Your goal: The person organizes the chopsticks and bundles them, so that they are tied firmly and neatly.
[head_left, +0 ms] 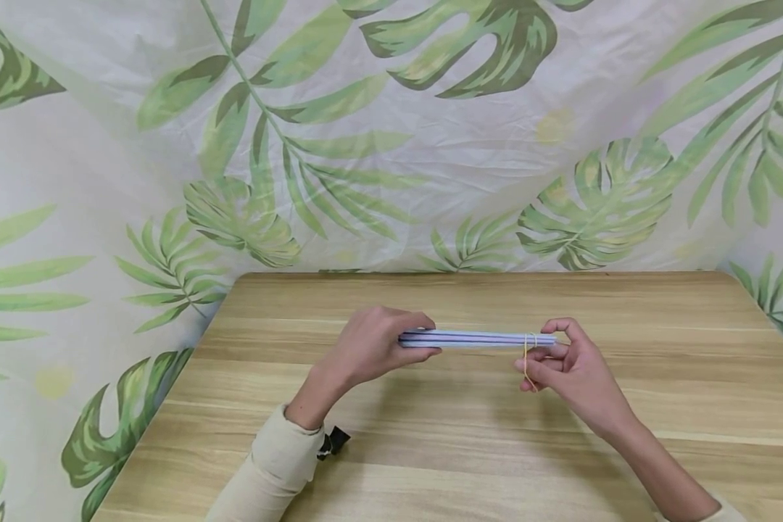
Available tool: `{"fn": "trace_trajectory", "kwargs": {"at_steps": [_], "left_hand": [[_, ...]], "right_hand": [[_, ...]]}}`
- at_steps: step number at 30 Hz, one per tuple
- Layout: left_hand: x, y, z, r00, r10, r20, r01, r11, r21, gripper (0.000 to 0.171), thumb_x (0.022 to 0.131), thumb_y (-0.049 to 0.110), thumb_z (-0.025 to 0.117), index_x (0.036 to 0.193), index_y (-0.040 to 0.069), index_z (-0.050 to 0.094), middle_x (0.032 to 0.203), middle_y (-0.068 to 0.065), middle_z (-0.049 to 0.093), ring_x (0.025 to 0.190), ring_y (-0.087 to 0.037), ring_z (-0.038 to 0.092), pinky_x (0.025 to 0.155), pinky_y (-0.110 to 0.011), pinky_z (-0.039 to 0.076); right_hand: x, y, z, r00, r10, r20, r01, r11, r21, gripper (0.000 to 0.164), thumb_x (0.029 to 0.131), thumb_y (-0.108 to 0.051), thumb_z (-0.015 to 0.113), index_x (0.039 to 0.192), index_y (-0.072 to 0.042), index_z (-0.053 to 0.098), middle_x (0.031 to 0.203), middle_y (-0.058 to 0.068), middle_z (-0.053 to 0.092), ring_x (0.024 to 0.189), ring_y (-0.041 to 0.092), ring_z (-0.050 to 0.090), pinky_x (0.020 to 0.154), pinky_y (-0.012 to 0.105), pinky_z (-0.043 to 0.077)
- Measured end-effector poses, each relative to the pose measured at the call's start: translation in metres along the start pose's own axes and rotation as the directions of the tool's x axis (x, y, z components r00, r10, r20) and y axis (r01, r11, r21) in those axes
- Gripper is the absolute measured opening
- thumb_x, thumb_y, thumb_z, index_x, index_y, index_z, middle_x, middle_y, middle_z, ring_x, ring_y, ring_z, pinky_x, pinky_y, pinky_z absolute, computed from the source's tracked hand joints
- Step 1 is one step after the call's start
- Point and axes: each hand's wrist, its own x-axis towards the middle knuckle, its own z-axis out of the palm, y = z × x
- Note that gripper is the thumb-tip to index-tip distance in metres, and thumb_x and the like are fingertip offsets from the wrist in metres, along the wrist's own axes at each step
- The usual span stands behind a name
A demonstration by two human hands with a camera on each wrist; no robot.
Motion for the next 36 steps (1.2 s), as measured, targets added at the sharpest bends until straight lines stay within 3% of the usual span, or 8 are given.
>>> {"fn": "trace_trajectory", "kwargs": {"at_steps": [8, 13, 17, 25, 30, 36], "left_hand": [[0.0001, 0.0014, -0.0018, 0.999, -0.021, -0.029, 0.021, 1.000, -0.005, 0.019, 0.092, 0.033, 0.086, 0.102, 0.018, 0.080, 0.085, 0.008, 0.079, 0.062, 0.001, 0.057, 0.059, -0.019, 0.047], [-0.0005, 0.0016, -0.0023, 0.999, -0.034, -0.041, 0.034, 0.999, 0.000, 0.020, 0.091, 0.034, 0.087, 0.103, 0.018, 0.080, 0.085, 0.008, 0.079, 0.061, 0.001, 0.057, 0.058, -0.019, 0.046], [-0.0006, 0.0019, -0.0034, 0.998, -0.045, -0.039, 0.046, 0.999, 0.009, 0.021, 0.091, 0.034, 0.087, 0.104, 0.018, 0.080, 0.085, 0.007, 0.080, 0.061, 0.001, 0.058, 0.058, -0.019, 0.046], [-0.0008, 0.0007, -0.0044, 0.996, -0.078, -0.050, 0.079, 0.997, 0.017, 0.022, 0.090, 0.034, 0.088, 0.104, 0.018, 0.082, 0.087, 0.007, 0.081, 0.060, 0.000, 0.060, 0.056, -0.018, 0.046], [-0.0012, -0.0010, -0.0046, 0.992, -0.117, -0.056, 0.119, 0.993, 0.024, 0.023, 0.088, 0.036, 0.089, 0.103, 0.019, 0.083, 0.085, 0.007, 0.081, 0.059, 0.000, 0.058, 0.056, -0.018, 0.045], [-0.0022, -0.0017, -0.0054, 0.983, -0.180, -0.045, 0.180, 0.984, 0.001, 0.024, 0.088, 0.037, 0.089, 0.103, 0.020, 0.083, 0.082, 0.007, 0.080, 0.056, 0.002, 0.052, 0.054, -0.018, 0.042]], "right_hand": [[-0.0001, 0.0008, 0.0010, 0.997, -0.082, -0.003, 0.082, 0.996, 0.035, 0.045, 0.100, 0.005, 0.069, 0.129, -0.015, 0.042, 0.095, 0.001, 0.079, 0.077, 0.017, 0.079, 0.076, 0.032, 0.065], [-0.0017, 0.0010, 0.0022, 0.995, -0.096, -0.003, 0.096, 0.994, -0.045, 0.044, 0.099, 0.002, 0.072, 0.132, -0.013, 0.046, 0.094, -0.002, 0.079, 0.086, 0.015, 0.080, 0.086, 0.026, 0.063], [-0.0023, 0.0023, 0.0022, 0.994, -0.104, 0.021, 0.105, 0.989, -0.100, 0.034, 0.102, -0.001, 0.070, 0.125, -0.009, 0.047, 0.095, -0.003, 0.079, 0.089, 0.015, 0.080, 0.089, 0.022, 0.060], [-0.0013, 0.0044, 0.0017, 0.990, -0.115, 0.078, 0.124, 0.985, -0.122, 0.025, 0.103, -0.002, 0.069, 0.124, -0.006, 0.057, 0.098, -0.001, 0.080, 0.094, 0.013, 0.080, 0.088, 0.024, 0.062], [-0.0017, 0.0060, 0.0031, 0.985, -0.135, 0.110, 0.153, 0.971, -0.184, 0.014, 0.102, -0.002, 0.070, 0.114, -0.001, 0.063, 0.098, -0.001, 0.079, 0.094, 0.016, 0.080, 0.086, 0.029, 0.063], [-0.0034, 0.0067, 0.0053, 0.981, -0.151, 0.124, 0.178, 0.953, -0.246, 0.005, 0.101, -0.004, 0.072, 0.105, -0.006, 0.072, 0.097, -0.001, 0.080, 0.092, 0.018, 0.079, 0.082, 0.031, 0.062]]}}
